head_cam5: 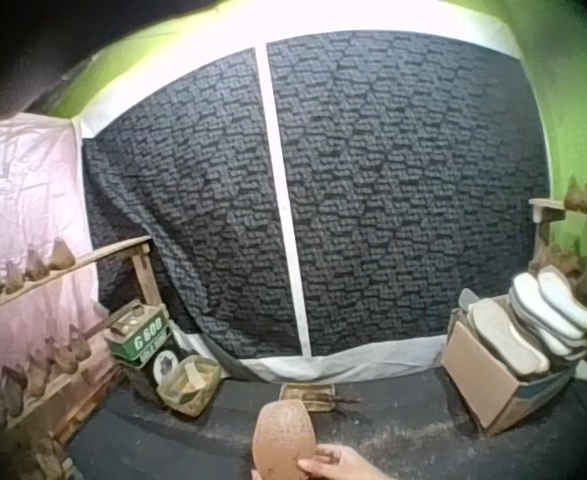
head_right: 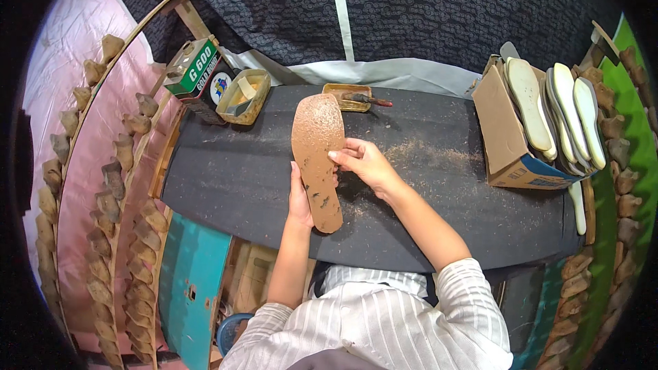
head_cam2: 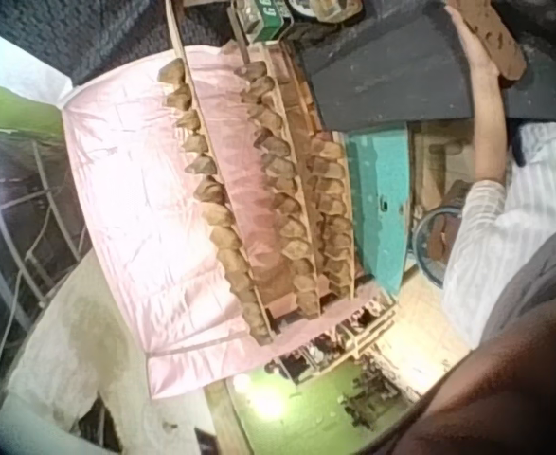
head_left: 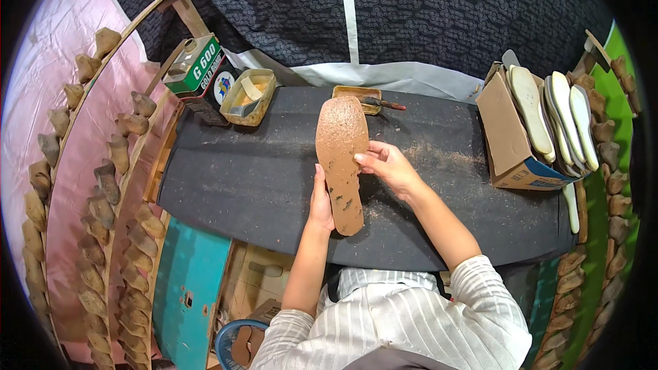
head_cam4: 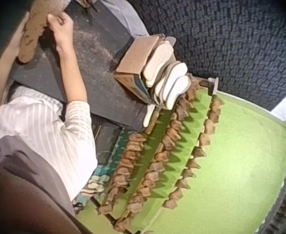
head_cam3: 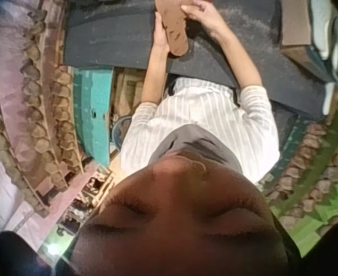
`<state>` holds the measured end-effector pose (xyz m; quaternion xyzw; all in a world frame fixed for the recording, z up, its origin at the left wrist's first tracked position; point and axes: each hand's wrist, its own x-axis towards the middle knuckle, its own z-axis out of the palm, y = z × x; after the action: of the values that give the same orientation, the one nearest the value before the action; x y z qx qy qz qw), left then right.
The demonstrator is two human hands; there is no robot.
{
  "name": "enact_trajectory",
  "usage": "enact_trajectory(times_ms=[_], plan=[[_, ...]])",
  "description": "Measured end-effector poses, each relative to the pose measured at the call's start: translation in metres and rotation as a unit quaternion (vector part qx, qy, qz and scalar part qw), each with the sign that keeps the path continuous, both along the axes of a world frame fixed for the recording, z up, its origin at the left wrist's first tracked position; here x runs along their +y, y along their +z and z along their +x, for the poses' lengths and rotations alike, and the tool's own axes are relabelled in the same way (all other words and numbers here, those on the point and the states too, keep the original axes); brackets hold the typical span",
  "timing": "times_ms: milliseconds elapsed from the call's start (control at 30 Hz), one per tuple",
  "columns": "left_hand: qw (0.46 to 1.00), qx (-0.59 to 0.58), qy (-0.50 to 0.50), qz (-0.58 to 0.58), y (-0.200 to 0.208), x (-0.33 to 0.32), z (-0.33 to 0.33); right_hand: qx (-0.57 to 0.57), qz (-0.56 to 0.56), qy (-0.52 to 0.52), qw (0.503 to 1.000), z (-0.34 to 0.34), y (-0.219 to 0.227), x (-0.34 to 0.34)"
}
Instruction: The person takes a shoe sole from a basket, applies adhesive to its surface using a brush dipped into a tray, and places the sole back into the basket.
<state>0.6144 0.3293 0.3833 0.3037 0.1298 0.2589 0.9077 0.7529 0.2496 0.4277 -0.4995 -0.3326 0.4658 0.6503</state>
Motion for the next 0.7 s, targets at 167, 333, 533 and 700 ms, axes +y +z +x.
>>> enact_trajectory(times_ms=[167, 333, 533, 700], plan=[[0.99, 0.077, 0.108, 0.055, 0.014, -0.021, -0.022, -0.022, -0.017, -0.016, 0.999, -0.017, 0.002, -0.002], [0.97, 0.072, 0.169, 0.16, 0.02, -0.038, -0.051, -0.017, -0.013, -0.013, 1.0, -0.034, 0.007, -0.007], [0.95, 0.142, 0.204, 0.191, 0.021, -0.077, -0.106, 0.008, -0.013, 0.035, 0.999, -0.076, 0.0, -0.027], [0.93, 0.165, 0.275, 0.181, 0.006, -0.131, -0.172, 0.018, -0.029, 0.097, 0.995, -0.14, -0.009, -0.06]])
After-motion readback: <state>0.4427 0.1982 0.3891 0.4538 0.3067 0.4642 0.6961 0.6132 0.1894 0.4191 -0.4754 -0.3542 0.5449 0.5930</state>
